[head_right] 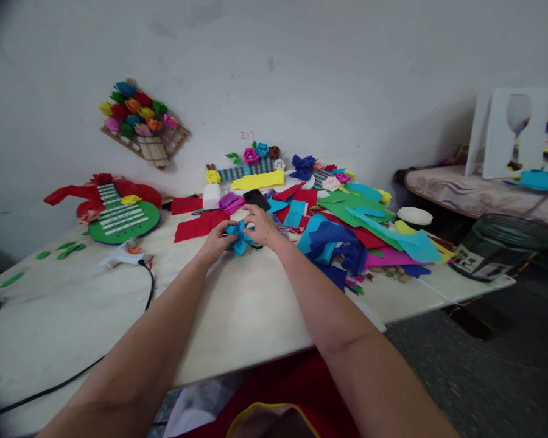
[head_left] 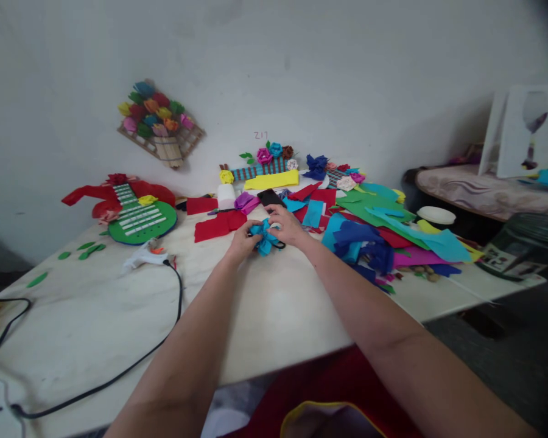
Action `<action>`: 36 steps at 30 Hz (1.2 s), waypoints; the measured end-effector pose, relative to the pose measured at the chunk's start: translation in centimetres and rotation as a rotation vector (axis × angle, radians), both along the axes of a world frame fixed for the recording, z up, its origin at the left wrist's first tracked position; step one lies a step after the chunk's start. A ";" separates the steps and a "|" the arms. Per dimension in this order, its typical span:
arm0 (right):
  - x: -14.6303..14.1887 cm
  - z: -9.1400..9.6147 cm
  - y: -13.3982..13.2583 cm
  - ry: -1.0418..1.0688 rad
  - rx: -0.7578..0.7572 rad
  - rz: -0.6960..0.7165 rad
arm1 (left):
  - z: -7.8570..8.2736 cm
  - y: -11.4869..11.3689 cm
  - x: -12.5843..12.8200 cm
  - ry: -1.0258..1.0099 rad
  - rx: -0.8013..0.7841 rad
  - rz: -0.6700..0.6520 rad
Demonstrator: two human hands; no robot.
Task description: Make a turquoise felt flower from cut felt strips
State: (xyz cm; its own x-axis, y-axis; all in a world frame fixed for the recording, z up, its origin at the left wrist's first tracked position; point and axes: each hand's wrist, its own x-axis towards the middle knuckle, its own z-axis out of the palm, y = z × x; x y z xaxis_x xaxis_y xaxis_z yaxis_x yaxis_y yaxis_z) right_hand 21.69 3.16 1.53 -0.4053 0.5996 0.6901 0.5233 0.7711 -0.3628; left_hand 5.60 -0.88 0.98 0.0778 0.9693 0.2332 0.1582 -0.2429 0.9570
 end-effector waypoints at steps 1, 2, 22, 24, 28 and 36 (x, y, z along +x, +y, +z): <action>0.0 -0.1 0.2 0.019 -0.011 -0.007 | 0.0 -0.1 0.0 0.001 -0.003 0.007; 0.0 -0.2 0.3 0.041 -0.025 -0.015 | 0.1 -0.1 0.1 0.001 -0.003 0.014; -1.2 0.4 0.0 0.054 -0.380 -0.157 | -0.7 0.7 0.0 0.254 0.289 0.095; -1.2 0.4 0.1 0.035 -0.393 -0.163 | -0.8 0.8 -0.1 0.274 0.300 0.089; -1.1 0.3 0.2 -0.001 -0.411 -0.168 | -1.0 1.0 -0.1 0.342 0.306 0.112; -1.0 0.2 0.0 -0.029 -0.286 -0.154 | -0.8 0.9 0.0 0.230 0.255 0.112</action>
State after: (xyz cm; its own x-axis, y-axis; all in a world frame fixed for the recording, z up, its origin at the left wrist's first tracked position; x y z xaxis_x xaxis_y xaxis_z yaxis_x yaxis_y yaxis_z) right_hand 20.72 3.14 1.70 -0.3120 0.8233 0.4741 0.6389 0.5512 -0.5366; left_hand 5.56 0.04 0.15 0.0528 0.8876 0.4576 0.4018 -0.4384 0.8040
